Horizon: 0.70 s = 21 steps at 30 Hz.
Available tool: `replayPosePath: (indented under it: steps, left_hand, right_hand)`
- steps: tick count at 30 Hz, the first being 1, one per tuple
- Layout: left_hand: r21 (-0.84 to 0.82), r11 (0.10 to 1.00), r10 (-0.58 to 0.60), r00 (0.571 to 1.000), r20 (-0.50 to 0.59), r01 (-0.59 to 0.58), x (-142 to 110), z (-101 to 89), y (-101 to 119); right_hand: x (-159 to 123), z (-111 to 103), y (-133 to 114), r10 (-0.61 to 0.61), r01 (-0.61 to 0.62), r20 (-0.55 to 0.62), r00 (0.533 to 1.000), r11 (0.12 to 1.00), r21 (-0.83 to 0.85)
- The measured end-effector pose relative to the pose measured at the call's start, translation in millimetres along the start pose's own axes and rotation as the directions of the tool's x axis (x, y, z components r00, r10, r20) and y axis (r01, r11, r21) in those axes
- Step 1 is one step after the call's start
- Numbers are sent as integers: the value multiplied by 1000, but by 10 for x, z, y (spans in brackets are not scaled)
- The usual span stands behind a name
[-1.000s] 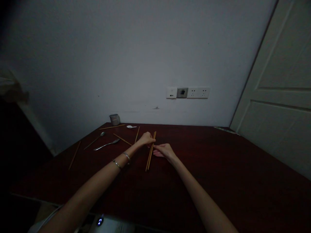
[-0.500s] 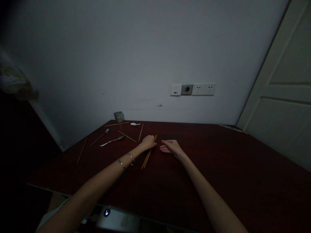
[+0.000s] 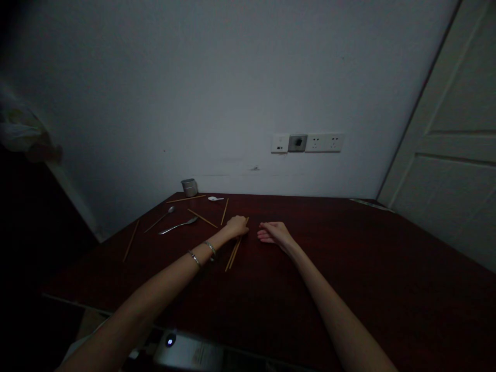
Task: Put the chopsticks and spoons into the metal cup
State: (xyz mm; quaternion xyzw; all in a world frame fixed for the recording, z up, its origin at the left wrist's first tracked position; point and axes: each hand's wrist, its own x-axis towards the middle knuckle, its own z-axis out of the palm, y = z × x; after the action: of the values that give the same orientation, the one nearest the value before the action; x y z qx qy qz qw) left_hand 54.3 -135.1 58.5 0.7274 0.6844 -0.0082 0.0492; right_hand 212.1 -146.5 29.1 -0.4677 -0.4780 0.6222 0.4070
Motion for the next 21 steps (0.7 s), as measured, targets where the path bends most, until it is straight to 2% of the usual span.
replayPosePath:
  steps: [8, 16, 21]
  left_hand:
    - [-64, 998, -11, 997, 76, 16, -46, -44, -27]
    - [-84, 996, -28, 995, 95, 36, 75, 21, 2]
    - [-155, 987, -23, 983, 182, 52, 125, 52, -13]
  right_hand:
    - [44, -43, 24, 6, -5, 16, 1000, 1000, -15]
    - [4, -1, -2, 29, -29, -5, 1000, 999, -40]
    - [-7, 4, -8, 40, -39, 12, 999, 998, -49]
